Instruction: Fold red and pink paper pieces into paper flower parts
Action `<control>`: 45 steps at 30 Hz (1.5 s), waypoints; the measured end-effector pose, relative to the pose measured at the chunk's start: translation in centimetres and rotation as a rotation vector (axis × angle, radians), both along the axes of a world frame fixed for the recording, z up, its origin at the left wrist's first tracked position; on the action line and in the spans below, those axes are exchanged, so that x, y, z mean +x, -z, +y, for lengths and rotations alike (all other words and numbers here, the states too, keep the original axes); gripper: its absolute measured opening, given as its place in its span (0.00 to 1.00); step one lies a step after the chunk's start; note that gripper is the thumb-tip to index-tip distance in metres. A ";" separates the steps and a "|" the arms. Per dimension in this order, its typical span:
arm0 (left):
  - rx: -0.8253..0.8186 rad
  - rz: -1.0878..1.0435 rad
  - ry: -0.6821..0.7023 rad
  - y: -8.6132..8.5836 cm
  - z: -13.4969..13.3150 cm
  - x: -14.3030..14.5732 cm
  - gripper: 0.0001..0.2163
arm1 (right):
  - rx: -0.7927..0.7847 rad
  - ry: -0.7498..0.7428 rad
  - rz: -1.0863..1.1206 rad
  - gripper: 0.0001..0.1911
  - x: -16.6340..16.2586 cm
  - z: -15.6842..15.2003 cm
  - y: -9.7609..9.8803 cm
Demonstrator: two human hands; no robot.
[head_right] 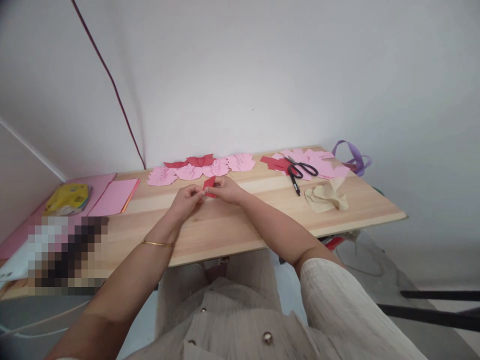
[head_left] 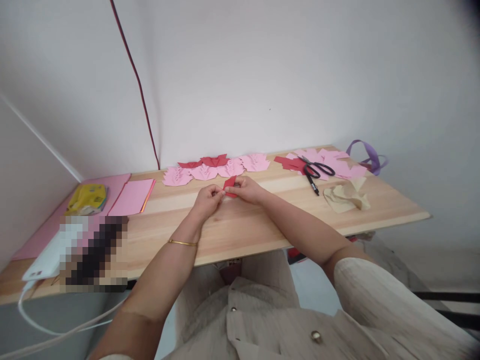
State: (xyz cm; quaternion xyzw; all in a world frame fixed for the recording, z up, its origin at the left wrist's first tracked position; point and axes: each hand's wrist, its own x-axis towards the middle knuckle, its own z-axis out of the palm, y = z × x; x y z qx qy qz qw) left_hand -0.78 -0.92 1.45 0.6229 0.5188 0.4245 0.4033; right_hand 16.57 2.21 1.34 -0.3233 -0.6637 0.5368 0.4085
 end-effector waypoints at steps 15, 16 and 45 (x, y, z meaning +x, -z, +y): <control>-0.011 -0.076 0.043 0.5 0.2 0.1 0.08 | 0.076 0.052 -0.074 0.18 0.0 0.1 -0.2; -0.018 -0.094 0.058 0.4 0.1 0.1 0.08 | 0.092 0.067 -0.085 0.17 0.0 0.1 -0.3; -0.403 -0.690 0.350 -1.3 -0.6 0.2 0.11 | -0.149 -0.141 0.305 0.24 1.2 0.6 -0.9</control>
